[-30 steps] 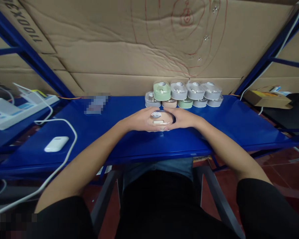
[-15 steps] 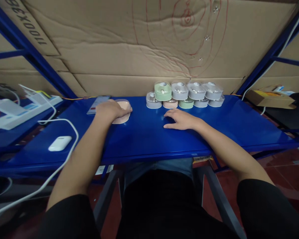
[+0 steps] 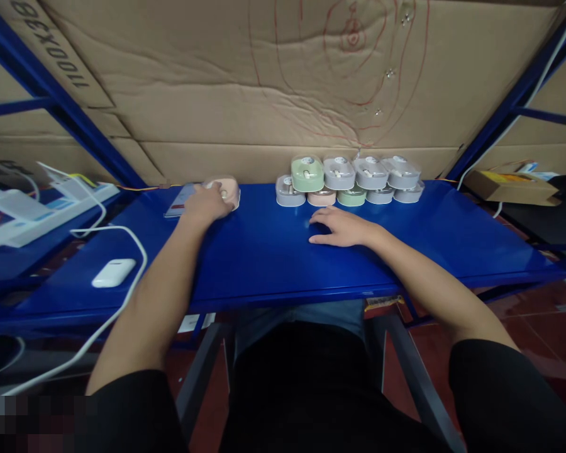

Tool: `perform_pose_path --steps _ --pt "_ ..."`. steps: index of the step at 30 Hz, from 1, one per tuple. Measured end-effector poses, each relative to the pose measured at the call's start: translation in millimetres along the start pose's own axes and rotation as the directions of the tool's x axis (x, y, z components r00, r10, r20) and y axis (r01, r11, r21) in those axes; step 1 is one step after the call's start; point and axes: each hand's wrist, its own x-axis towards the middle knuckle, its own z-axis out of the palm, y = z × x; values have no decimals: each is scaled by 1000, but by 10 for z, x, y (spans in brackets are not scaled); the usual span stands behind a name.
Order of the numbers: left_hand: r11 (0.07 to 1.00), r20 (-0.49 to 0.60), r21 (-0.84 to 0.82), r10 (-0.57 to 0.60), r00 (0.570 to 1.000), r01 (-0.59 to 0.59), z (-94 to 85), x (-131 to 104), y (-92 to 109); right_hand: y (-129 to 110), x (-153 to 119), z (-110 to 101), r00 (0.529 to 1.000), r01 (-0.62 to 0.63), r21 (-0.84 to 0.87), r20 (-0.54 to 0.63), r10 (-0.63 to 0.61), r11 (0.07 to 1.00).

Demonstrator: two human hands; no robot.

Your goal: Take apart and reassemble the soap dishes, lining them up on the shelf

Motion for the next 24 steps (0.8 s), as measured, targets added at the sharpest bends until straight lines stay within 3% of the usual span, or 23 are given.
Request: perform_pose_path --steps 3,7,13,20,24 --pt "998 33 1 -62 998 62 18 34 -21 0 -4 -5 1000 -4 5 -1 4 1000" --pt "999 38 -15 -46 998 47 17 35 -35 -14 -3 -6 1000 -3 6 -13 3 1000" --pt "999 -4 -43 -15 1000 15 43 10 -37 -78 42 75 987 -60 -54 -150 51 997" --pt "998 -22 -61 27 999 -28 40 3 8 -128 160 75 887 -208 -278 -457 61 938" --pt "998 -6 -56 15 1000 -15 26 -30 48 -63 330 70 856 -333 -359 -503 120 872"
